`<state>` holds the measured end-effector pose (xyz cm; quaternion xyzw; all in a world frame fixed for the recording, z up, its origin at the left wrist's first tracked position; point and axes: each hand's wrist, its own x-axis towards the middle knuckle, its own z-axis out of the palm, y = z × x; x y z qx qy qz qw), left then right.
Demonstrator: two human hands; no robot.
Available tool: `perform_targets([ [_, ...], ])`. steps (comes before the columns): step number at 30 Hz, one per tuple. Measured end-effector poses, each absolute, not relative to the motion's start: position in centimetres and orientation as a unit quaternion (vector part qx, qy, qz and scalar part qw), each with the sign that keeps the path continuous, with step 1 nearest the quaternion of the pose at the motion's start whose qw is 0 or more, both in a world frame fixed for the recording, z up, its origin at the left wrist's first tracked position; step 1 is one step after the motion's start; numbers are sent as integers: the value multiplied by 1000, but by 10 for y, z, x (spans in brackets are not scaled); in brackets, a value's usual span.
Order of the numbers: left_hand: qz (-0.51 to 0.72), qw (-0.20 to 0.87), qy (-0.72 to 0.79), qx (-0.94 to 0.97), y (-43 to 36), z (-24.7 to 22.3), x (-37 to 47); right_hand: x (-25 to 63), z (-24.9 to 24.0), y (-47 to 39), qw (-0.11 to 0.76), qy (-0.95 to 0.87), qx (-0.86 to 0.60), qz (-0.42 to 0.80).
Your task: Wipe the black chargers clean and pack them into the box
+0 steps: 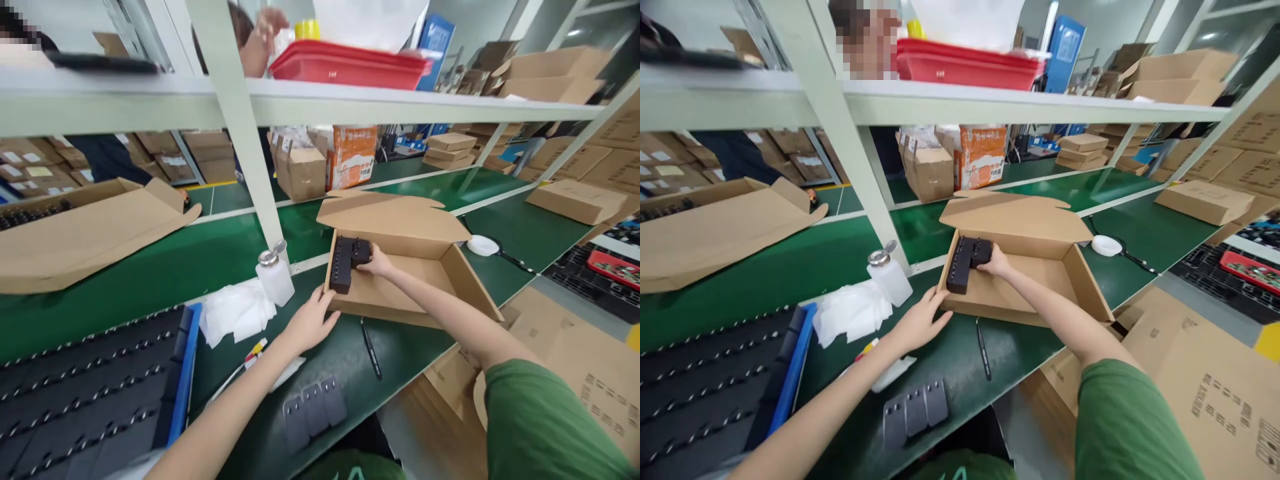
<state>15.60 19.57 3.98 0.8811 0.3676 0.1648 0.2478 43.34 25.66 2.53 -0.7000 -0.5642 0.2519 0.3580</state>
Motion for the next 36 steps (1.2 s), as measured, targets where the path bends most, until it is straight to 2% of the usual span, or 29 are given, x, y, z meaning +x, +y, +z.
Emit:
perform_targets([
  [4,158,265,388,869,163,70,116,435,48,234,324,-537,-735,257],
  [6,115,261,393,874,131,77,96,434,65,213,323,-548,-728,257],
  [9,32,238,412,879,79,66,84,414,91,164,392,-648,-626,184],
  [13,67,293,461,835,49,33,99,361,101,103,423,-706,-556,122],
  [15,92,326,479,810,52,23,106,334,92,94,392,-745,-522,137],
  [20,205,427,480,739,56,22,86,275,58,125,196,-864,-384,260],
  [22,293,487,494,658,50,24,65,254,42,136,162,-893,-335,251],
  [25,428,588,503,467,42,27,31,229,15,138,156,-915,-287,238],
  [30,491,717,441,226,39,27,-2,223,4,129,213,-906,-308,199],
  [32,501,747,405,163,40,26,-5,219,25,121,294,-872,-351,170],
  [35,503,781,355,106,40,24,-2,196,73,98,462,-794,-383,94],
  [36,503,788,341,94,39,24,0,185,87,90,463,-812,-347,73],
])
